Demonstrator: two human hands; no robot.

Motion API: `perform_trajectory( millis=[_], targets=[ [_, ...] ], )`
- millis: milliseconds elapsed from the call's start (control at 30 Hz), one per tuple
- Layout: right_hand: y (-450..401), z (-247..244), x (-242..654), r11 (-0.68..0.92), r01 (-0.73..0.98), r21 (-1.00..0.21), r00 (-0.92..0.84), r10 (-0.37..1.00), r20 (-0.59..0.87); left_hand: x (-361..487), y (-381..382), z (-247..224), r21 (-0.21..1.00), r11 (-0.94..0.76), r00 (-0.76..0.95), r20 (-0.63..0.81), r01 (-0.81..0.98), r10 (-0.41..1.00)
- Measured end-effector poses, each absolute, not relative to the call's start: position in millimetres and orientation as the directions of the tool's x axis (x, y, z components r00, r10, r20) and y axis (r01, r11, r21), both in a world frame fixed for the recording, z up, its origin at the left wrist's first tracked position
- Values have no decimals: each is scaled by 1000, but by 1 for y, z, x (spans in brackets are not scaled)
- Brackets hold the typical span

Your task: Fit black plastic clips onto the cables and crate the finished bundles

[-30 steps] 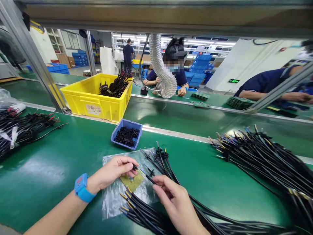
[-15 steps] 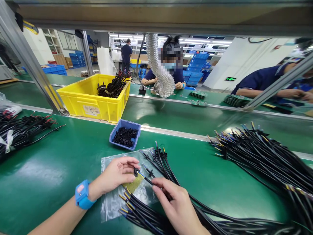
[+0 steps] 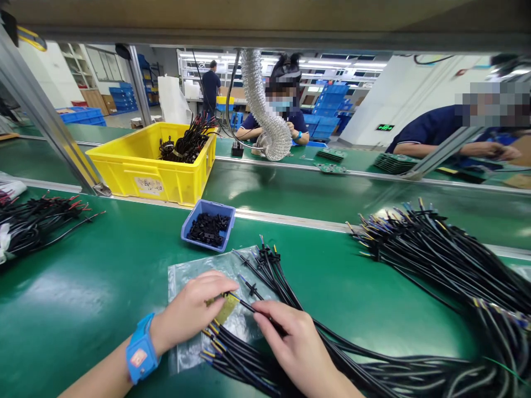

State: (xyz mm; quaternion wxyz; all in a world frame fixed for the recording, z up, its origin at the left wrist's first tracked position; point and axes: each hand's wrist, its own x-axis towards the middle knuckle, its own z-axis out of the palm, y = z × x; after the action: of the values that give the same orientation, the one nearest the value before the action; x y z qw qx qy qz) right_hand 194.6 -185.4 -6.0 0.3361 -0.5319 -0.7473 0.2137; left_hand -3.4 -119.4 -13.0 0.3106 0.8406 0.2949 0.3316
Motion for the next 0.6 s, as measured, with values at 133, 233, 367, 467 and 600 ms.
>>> perform_trajectory(
  millis=[133,233,367,467,600],
  targets=[
    [-183,-5,195,412,624,-663,-231,909,347,-1,-121,-8,765,-583,608,332,273,721],
    [-182,-5,195,412,636,-653,-211,906,367,1,-122,-6,863,-425,573,209,273,792],
    [-184,-6,195,469,623,-626,-249,878,409,4,-120,-16,972,-174,510,71,158,857],
    [-186,-7,194,522,603,-603,-291,848,442,6,-117,-22,980,-153,492,72,126,867],
    [-185,-7,194,519,616,-593,-256,843,472,6,-117,-20,930,-300,516,154,211,842]
  ],
)
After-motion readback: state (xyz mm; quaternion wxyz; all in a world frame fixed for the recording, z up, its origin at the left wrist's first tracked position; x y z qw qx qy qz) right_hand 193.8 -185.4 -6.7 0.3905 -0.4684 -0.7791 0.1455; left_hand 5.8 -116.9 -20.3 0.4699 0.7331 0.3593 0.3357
